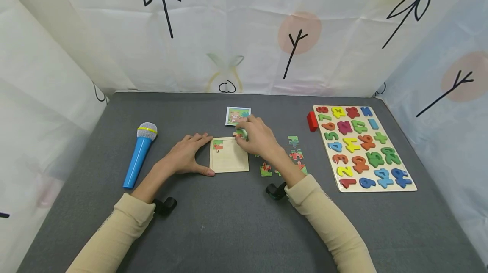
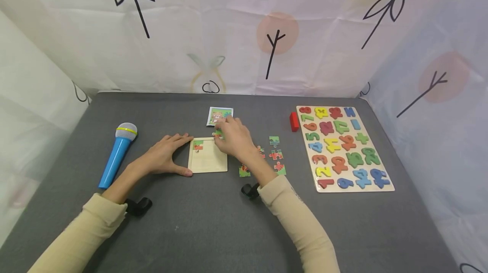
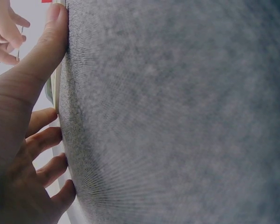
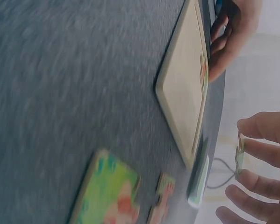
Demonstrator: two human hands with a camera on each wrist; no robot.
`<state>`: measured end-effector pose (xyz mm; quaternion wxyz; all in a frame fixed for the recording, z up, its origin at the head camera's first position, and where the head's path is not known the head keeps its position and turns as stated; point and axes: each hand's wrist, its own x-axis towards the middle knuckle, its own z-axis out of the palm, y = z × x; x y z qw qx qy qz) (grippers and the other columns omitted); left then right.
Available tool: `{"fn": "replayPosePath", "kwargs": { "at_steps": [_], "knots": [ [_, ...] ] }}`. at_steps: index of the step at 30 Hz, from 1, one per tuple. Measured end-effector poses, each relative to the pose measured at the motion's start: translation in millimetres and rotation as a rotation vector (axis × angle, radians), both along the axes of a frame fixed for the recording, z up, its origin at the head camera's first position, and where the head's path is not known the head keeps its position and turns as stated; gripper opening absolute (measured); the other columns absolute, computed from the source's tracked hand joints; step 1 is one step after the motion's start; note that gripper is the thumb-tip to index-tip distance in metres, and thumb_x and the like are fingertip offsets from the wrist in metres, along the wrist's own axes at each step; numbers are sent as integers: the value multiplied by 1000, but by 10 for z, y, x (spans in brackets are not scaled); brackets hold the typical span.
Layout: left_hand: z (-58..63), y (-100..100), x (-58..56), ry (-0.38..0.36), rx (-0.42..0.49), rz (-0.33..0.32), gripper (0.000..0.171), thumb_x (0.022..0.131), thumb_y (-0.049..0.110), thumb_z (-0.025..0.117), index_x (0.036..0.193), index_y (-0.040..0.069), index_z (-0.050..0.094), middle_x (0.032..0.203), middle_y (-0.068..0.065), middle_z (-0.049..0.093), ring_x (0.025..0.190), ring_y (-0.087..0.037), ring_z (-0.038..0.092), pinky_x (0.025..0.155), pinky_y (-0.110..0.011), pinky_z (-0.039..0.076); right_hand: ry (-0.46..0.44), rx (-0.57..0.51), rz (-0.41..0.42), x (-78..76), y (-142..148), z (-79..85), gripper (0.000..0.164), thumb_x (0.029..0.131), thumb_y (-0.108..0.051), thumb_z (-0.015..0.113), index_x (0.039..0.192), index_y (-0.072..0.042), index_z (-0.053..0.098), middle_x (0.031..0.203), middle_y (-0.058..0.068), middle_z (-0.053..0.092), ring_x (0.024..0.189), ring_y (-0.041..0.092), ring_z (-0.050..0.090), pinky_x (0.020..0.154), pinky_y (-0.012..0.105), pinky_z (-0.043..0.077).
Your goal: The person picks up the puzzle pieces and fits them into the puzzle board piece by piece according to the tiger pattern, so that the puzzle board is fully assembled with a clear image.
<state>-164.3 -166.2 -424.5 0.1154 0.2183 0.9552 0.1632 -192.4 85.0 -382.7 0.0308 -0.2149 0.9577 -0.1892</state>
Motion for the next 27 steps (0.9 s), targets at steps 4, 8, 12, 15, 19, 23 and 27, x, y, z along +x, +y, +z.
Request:
{"fn": "replayPosePath", "kwargs": {
  "at_steps": [4,8,12,15,19,23,27],
  "knots": [
    [-4,-4,-3,-6,-2,3,112,71,64,86,159,11,39,163,-20,38,145,-51,39,108,-71,38,-14,11,22,15,-104,-17,31,98,-27,66,124,-13,73,127,12,64,115,33,59,87,49,55],
    [-10,-6,-3,1,-1,-2,112,71,64,85,158,11,39,163,-20,39,143,-51,41,106,-70,39,-18,39,38,26,-205,-57,30,98,-29,68,124,-14,74,134,12,63,126,31,58,94,50,55],
    [-11,-9,-2,8,6,-9,112,71,64,85,158,10,39,162,-21,40,140,-51,43,105,-70,41,-24,56,54,31,-286,-107,31,97,-29,69,124,-16,74,130,11,64,118,30,60,87,49,56],
    [-12,-7,-4,9,12,-10,112,71,64,86,158,10,39,162,-21,40,139,-50,44,103,-70,42,-39,82,64,29,-326,-135,31,98,-30,69,125,-18,73,128,11,64,113,31,61,85,50,57],
    [-16,-2,-4,4,18,-8,112,71,64,85,158,11,39,162,-20,40,138,-48,45,102,-70,42,-55,129,68,25,-360,-166,32,99,-33,68,127,-20,73,130,11,64,118,32,61,90,52,57],
    [-14,-3,-5,-3,20,-6,112,71,64,85,159,11,39,162,-20,39,138,-48,45,103,-71,42,-64,154,68,26,-375,-180,34,99,-37,68,129,-21,72,131,10,64,119,31,60,91,52,56],
    [-20,-10,-6,0,17,-5,112,71,64,85,158,11,39,162,-20,39,138,-48,44,103,-71,41,-51,157,71,33,-378,-180,33,99,-35,69,129,-21,72,131,9,65,119,30,61,92,51,56]
  ]
}}
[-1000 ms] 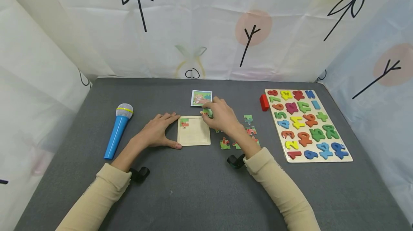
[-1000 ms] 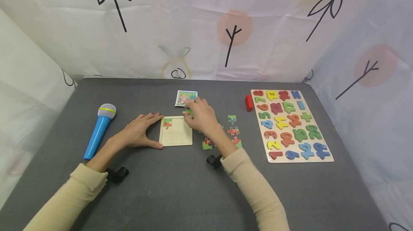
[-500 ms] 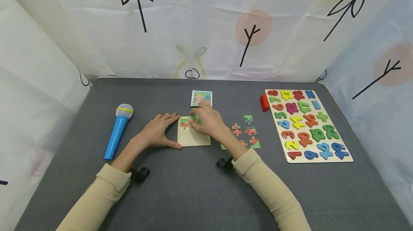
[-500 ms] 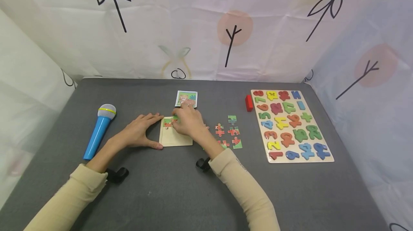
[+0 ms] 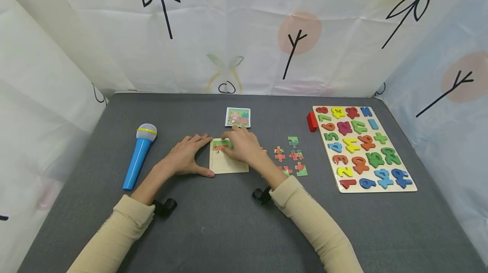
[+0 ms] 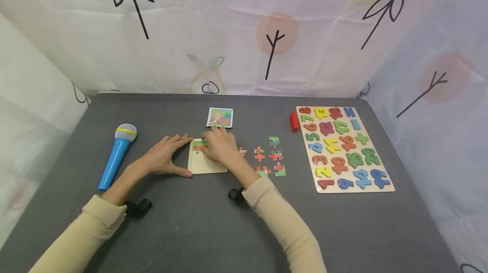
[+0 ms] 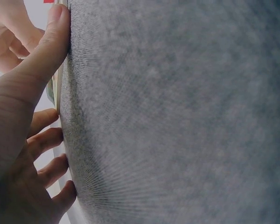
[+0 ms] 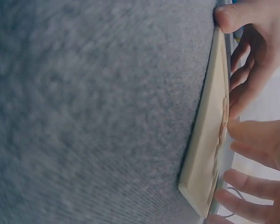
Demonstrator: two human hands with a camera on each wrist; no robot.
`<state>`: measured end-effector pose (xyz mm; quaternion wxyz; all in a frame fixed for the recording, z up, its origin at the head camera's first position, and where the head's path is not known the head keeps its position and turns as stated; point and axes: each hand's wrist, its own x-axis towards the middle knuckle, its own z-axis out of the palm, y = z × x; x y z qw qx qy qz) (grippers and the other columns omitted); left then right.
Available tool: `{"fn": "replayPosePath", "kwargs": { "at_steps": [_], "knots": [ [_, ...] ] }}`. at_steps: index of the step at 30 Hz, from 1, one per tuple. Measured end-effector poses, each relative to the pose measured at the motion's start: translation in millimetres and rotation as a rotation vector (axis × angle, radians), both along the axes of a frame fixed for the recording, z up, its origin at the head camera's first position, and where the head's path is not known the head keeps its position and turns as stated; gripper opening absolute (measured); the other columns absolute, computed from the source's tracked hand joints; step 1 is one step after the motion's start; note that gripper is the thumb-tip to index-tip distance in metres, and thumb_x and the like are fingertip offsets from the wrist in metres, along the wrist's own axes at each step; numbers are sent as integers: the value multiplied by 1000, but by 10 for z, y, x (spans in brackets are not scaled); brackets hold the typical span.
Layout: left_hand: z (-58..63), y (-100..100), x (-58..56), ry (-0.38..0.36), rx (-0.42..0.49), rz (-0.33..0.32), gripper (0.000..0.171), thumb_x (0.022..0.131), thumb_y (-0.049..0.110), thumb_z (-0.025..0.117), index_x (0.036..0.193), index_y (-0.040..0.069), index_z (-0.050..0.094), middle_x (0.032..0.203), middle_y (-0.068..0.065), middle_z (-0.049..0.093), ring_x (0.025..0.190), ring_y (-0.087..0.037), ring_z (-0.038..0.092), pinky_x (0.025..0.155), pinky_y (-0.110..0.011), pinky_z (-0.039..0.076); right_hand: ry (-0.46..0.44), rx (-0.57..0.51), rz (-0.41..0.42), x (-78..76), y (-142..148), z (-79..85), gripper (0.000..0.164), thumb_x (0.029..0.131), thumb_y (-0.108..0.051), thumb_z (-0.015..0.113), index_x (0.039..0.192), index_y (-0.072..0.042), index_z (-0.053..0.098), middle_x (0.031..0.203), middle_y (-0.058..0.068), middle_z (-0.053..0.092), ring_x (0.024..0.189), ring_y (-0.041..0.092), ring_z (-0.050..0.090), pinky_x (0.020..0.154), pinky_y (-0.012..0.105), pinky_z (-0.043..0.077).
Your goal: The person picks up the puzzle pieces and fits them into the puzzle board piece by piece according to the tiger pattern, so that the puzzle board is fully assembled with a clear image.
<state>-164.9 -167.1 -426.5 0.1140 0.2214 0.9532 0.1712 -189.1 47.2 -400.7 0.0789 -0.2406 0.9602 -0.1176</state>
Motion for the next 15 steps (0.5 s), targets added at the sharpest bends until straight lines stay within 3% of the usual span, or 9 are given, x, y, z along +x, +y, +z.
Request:
{"fn": "replayPosePath", "kwargs": {
  "at_steps": [10,15],
  "knots": [
    [-5,-3,4,9,1,-6,112,71,65,85,158,11,40,161,-21,41,136,-48,46,101,-68,43,3,-30,3,0,-2,-22,21,97,-26,72,116,-19,79,122,7,71,112,26,66,83,45,60],
    [-3,-2,-1,7,0,-5,112,71,64,85,158,10,39,162,-21,40,136,-48,46,102,-69,43,-18,-36,1,5,-2,-17,21,98,-25,71,116,-19,80,125,8,70,117,29,63,90,48,57]
  ]
}}
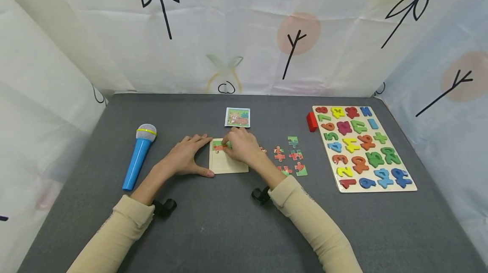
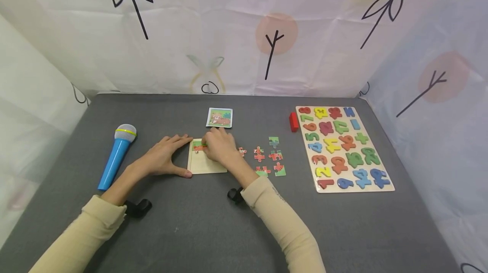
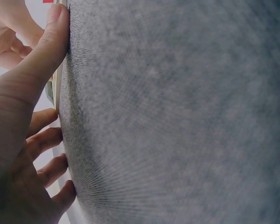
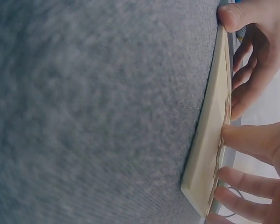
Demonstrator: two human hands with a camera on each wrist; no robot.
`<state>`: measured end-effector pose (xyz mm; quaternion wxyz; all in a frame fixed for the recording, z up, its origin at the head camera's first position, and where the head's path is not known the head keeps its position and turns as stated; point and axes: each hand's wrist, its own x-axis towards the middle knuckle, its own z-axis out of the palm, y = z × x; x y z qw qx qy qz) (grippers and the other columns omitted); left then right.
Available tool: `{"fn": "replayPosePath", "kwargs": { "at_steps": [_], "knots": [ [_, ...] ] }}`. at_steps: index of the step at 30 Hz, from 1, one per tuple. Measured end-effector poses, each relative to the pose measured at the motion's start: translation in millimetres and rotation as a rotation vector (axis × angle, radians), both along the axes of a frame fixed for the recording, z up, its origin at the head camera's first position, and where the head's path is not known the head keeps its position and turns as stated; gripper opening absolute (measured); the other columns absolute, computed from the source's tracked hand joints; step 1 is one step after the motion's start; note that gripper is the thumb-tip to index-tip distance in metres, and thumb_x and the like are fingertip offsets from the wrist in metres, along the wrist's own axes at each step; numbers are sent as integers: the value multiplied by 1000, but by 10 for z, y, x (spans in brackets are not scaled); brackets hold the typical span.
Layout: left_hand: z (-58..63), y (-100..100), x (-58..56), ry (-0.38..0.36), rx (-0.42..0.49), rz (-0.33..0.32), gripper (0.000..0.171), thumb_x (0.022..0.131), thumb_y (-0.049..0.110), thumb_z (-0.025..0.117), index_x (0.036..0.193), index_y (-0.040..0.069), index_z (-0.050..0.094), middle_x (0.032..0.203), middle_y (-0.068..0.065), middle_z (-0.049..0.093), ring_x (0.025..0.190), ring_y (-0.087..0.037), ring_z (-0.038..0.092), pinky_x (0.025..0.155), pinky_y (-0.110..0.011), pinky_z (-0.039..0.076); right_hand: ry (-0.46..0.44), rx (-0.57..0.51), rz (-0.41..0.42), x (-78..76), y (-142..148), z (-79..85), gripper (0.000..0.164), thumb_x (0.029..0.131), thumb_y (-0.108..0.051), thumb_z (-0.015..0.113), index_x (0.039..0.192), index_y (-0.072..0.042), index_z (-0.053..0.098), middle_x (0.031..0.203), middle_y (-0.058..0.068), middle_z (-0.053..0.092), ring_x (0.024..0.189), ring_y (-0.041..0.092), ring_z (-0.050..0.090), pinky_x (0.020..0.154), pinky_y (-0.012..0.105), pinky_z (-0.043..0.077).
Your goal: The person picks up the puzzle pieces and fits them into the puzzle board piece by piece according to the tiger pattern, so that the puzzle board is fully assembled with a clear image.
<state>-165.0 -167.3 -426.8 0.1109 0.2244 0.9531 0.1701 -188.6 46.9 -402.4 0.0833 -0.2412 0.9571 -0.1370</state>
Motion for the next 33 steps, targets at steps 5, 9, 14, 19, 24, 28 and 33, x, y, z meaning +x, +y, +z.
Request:
{"fn": "replayPosePath", "kwargs": {
  "at_steps": [5,9,14,19,24,28,33],
  "knots": [
    [-9,4,-2,2,-2,-2,112,71,65,85,158,11,40,162,-21,40,136,-49,46,102,-70,43,5,29,14,14,31,-6,24,98,-27,70,121,-22,77,128,8,68,115,31,61,90,49,56],
    [-9,8,3,-3,-3,1,113,70,65,85,158,11,40,162,-21,40,137,-49,45,102,-71,42,20,23,18,14,87,6,27,98,-28,70,124,-22,76,128,8,68,114,30,63,88,50,57],
    [0,18,8,5,-3,0,113,70,64,86,157,10,41,161,-21,41,135,-48,47,102,-70,43,35,-7,-16,-17,210,82,29,97,-29,71,125,-22,75,138,9,65,122,32,61,90,52,55],
    [6,21,11,6,-5,5,113,69,64,87,157,10,41,162,-21,40,136,-48,46,103,-70,42,74,-9,-36,-36,415,146,30,98,-30,70,126,-20,74,122,10,67,102,30,59,73,42,51],
    [-2,11,12,10,-2,8,113,69,64,87,157,10,41,162,-20,40,137,-48,45,104,-70,41,93,9,-66,-55,651,155,33,98,-30,70,128,-18,73,117,11,65,99,29,57,69,38,48],
    [-8,6,11,4,-6,11,114,69,65,86,158,11,40,162,-20,39,137,-48,45,104,-70,41,82,29,-98,-77,823,150,34,98,-29,71,130,-18,72,119,11,65,98,29,56,70,39,48],
    [-9,17,9,-16,-14,20,114,70,66,85,159,12,38,164,-20,37,140,-48,42,105,-72,39,82,40,-129,-78,1054,141,35,97,-28,71,131,-18,72,119,13,65,96,30,55,70,40,48]
  ]
}}
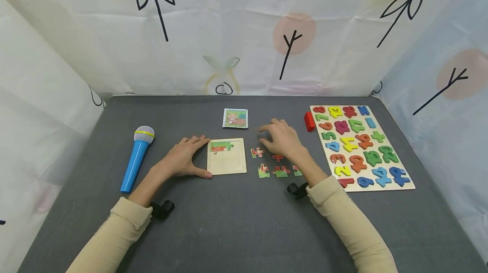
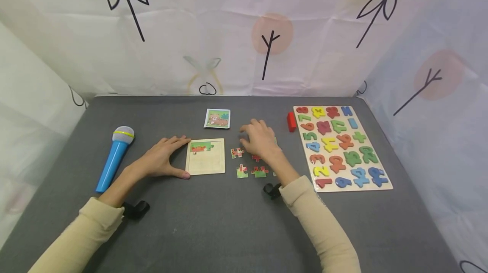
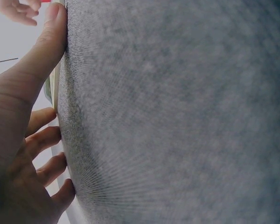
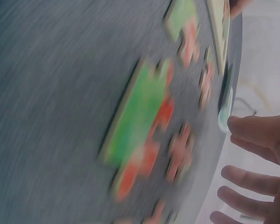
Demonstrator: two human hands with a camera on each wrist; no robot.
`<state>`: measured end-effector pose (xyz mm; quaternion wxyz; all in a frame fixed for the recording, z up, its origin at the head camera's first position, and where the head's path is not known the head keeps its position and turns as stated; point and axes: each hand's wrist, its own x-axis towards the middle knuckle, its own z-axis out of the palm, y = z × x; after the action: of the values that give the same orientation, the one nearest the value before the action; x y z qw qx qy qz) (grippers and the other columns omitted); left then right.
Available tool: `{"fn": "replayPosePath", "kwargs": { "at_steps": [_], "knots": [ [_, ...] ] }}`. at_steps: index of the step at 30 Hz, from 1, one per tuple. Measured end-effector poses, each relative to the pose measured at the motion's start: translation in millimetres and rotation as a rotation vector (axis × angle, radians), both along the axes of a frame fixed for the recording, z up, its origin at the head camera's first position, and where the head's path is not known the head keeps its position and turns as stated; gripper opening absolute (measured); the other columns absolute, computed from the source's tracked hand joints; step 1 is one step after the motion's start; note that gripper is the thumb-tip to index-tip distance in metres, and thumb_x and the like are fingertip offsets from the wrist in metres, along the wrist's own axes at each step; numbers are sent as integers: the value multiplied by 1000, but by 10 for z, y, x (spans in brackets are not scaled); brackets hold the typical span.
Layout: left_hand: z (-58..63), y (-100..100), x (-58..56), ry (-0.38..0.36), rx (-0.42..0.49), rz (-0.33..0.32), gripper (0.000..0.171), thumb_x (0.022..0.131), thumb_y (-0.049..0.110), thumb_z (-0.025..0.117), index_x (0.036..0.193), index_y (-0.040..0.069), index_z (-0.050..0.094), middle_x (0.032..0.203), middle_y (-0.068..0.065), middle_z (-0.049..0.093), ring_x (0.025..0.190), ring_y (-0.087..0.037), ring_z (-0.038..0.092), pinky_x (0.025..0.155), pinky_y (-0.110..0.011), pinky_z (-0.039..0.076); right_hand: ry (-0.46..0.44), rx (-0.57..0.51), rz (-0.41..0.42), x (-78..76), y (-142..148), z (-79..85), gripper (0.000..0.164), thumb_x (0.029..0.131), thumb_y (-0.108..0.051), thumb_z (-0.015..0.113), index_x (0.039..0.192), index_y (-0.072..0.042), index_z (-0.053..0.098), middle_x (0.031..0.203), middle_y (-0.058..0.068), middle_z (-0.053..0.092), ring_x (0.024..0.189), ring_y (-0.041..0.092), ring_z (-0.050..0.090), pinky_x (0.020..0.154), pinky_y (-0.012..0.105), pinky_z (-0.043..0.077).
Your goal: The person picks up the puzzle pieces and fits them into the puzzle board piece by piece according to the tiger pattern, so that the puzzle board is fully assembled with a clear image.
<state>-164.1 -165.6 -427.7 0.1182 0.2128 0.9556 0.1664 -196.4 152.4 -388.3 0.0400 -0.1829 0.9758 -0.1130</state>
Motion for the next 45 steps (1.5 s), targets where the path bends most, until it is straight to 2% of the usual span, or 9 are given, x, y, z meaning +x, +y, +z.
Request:
{"fn": "replayPosePath", "kwargs": {
  "at_steps": [8,15,25,35,45],
  "knots": [
    [-2,0,6,-5,10,3,114,70,66,85,159,13,38,164,-20,37,141,-49,41,105,-73,38,-9,14,-65,13,362,-49,38,96,-26,72,131,-13,70,124,17,64,106,35,57,76,46,52],
    [-4,-1,7,0,10,3,114,70,66,85,159,12,39,164,-20,37,143,-50,40,105,-74,37,-44,11,-109,41,521,-78,39,95,-26,73,130,-9,71,122,21,65,109,39,59,84,55,54],
    [-9,-11,7,3,3,2,114,70,66,85,158,12,39,163,-21,37,141,-50,40,105,-74,38,-66,-9,-101,55,566,-80,34,96,-21,72,127,-6,71,126,23,67,115,39,64,92,56,54],
    [-7,2,1,-14,7,7,114,70,66,85,159,13,37,164,-19,36,142,-48,40,107,-72,37,-106,-10,-87,24,589,-54,37,97,-18,71,130,-4,70,130,23,66,121,39,61,99,55,52],
    [-3,10,0,-1,3,1,114,70,67,85,159,12,38,163,-21,37,141,-49,41,105,-72,38,-33,-39,-45,-6,611,-114,34,91,-16,67,120,-1,74,122,22,71,113,37,63,94,53,53]
  ]
}}
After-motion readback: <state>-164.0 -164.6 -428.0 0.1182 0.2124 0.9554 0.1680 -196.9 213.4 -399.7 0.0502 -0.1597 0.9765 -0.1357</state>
